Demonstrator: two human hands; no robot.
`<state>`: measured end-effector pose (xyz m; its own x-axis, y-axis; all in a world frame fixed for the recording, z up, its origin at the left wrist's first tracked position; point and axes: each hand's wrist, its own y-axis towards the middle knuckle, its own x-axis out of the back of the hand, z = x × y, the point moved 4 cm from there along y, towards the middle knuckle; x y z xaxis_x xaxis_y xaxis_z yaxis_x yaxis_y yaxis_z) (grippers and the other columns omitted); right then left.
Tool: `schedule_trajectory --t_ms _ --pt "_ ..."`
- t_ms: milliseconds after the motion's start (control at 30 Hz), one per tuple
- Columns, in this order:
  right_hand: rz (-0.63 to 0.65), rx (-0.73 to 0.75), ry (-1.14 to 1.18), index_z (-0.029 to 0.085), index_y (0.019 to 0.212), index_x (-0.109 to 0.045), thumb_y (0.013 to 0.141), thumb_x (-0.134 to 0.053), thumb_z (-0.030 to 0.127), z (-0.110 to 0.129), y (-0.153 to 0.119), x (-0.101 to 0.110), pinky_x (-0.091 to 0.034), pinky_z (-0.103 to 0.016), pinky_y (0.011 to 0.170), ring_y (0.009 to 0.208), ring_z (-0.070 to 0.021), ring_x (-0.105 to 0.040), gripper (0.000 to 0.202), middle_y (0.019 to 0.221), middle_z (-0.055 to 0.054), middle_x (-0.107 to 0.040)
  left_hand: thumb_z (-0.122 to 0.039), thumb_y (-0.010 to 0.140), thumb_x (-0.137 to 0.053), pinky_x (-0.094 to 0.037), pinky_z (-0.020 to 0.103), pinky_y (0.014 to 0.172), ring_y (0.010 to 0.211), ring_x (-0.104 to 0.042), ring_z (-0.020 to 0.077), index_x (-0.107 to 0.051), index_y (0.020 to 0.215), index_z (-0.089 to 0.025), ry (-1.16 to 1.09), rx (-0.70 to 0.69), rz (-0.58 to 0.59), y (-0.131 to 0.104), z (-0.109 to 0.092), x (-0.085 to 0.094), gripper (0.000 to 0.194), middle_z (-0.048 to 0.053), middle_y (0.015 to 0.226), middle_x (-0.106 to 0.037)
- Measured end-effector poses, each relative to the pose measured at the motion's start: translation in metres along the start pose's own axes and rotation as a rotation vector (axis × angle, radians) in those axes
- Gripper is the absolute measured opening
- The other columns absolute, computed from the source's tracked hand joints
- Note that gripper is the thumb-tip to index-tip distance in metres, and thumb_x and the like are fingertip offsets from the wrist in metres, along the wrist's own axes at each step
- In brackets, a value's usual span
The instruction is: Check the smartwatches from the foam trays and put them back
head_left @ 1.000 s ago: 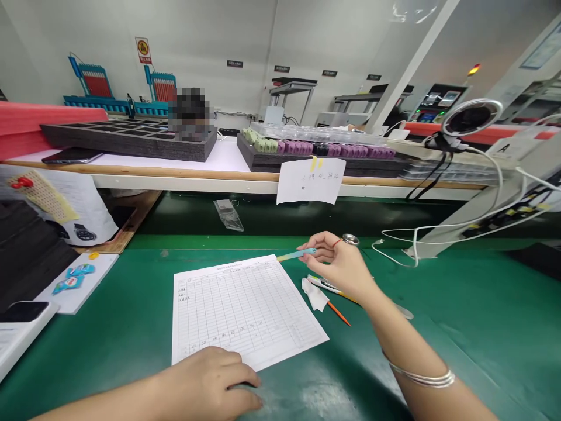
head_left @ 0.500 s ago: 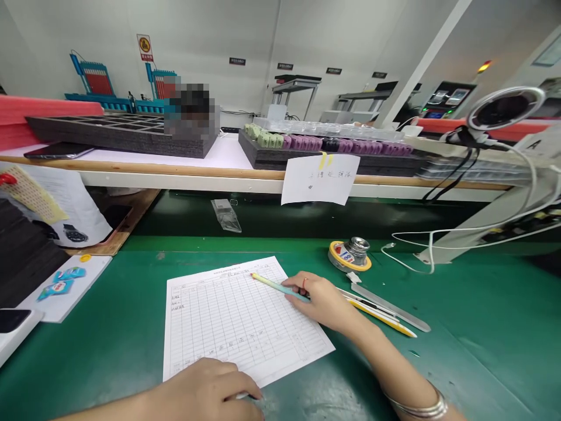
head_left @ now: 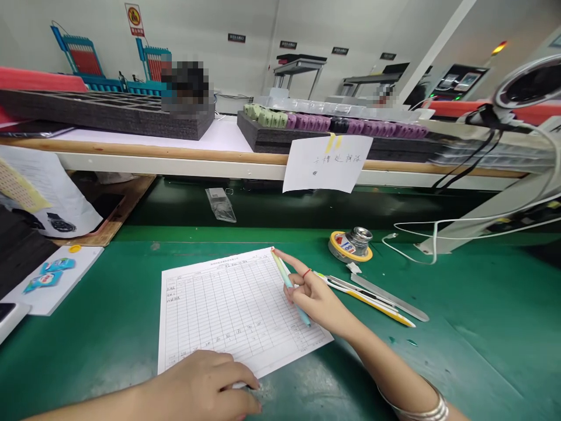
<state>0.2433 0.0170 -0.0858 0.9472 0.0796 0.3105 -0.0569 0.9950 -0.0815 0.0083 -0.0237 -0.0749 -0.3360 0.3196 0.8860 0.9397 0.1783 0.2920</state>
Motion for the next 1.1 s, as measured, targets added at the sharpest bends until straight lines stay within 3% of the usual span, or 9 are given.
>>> schedule_trajectory --t_ms 100,200,333,567,767,900,1100 --pt "0.045 0.009 0.032 0.026 0.147 -0.032 0.084 -0.051 0.021 0.004 -0.002 -0.006 -0.019 -0.020 0.043 0.046 -0.0075 -0.023 0.066 0.063 0.009 -0.028 -0.020 0.095 -0.049 -0.057 0.025 0.072 0.081 -0.070 0.0152 -0.062 0.108 -0.023 0.005 0.006 -0.004 0.001 0.000 0.001 0.019 0.002 0.109 -0.072" --pt "0.087 -0.002 0.056 0.022 0.150 -0.025 0.087 -0.052 0.026 0.008 -0.004 -0.012 -0.024 -0.020 0.042 0.045 -0.0086 -0.028 0.070 0.057 0.010 -0.029 -0.023 0.096 -0.047 -0.057 0.025 0.071 0.079 -0.070 0.0149 -0.062 0.108 -0.022 0.001 0.003 0.004 0.001 -0.001 0.001 0.019 0.001 0.108 -0.072" --pt "0.067 -0.041 0.061 0.022 0.150 -0.025 0.087 -0.050 0.026 0.007 -0.005 -0.014 -0.033 -0.019 0.041 0.041 -0.0093 -0.035 0.069 0.053 0.012 -0.031 -0.022 0.097 -0.047 -0.056 0.025 0.071 0.080 -0.069 0.0145 -0.062 0.108 -0.022 0.005 -0.002 0.002 0.001 -0.001 0.002 0.019 0.002 0.107 -0.072" --pt "0.025 -0.025 0.074 0.025 0.142 -0.035 0.083 -0.051 0.021 0.001 -0.002 -0.008 -0.034 -0.014 0.036 0.034 -0.0080 -0.037 0.062 0.043 0.015 -0.031 -0.022 0.096 -0.048 -0.055 0.024 0.071 0.079 -0.069 0.0137 -0.061 0.108 -0.022 0.004 -0.004 0.016 0.002 0.000 0.002 0.017 0.002 0.108 -0.072" --pt "0.006 -0.048 0.250 0.021 0.142 -0.032 0.078 -0.055 0.026 0.001 0.001 -0.009 -0.030 -0.015 0.023 0.022 -0.0086 -0.030 0.068 0.036 0.015 -0.045 -0.023 0.097 -0.047 -0.055 0.025 0.071 0.080 -0.069 0.0145 -0.060 0.109 -0.022 -0.007 -0.005 0.012 0.000 0.000 0.000 0.018 0.003 0.108 -0.072" --pt "-0.116 -0.061 0.335 0.024 0.148 -0.026 0.077 -0.059 0.028 0.006 0.003 0.001 -0.033 -0.017 0.020 0.021 -0.0100 -0.032 0.079 0.036 0.014 -0.048 -0.023 0.097 -0.048 -0.055 0.025 0.073 0.082 -0.069 0.0155 -0.059 0.110 -0.021 -0.016 0.000 0.031 -0.001 0.001 -0.002 0.017 0.005 0.108 -0.072" --pt "-0.319 0.029 0.429 0.025 0.147 -0.033 0.083 -0.058 0.034 0.011 0.007 0.032 -0.032 -0.015 0.024 0.023 -0.0063 -0.028 0.069 0.039 0.013 -0.047 -0.024 0.097 -0.046 -0.055 0.022 0.074 0.081 -0.069 0.0141 -0.059 0.109 -0.022 -0.010 -0.011 -0.010 -0.002 0.004 -0.010 0.018 0.005 0.105 -0.072"
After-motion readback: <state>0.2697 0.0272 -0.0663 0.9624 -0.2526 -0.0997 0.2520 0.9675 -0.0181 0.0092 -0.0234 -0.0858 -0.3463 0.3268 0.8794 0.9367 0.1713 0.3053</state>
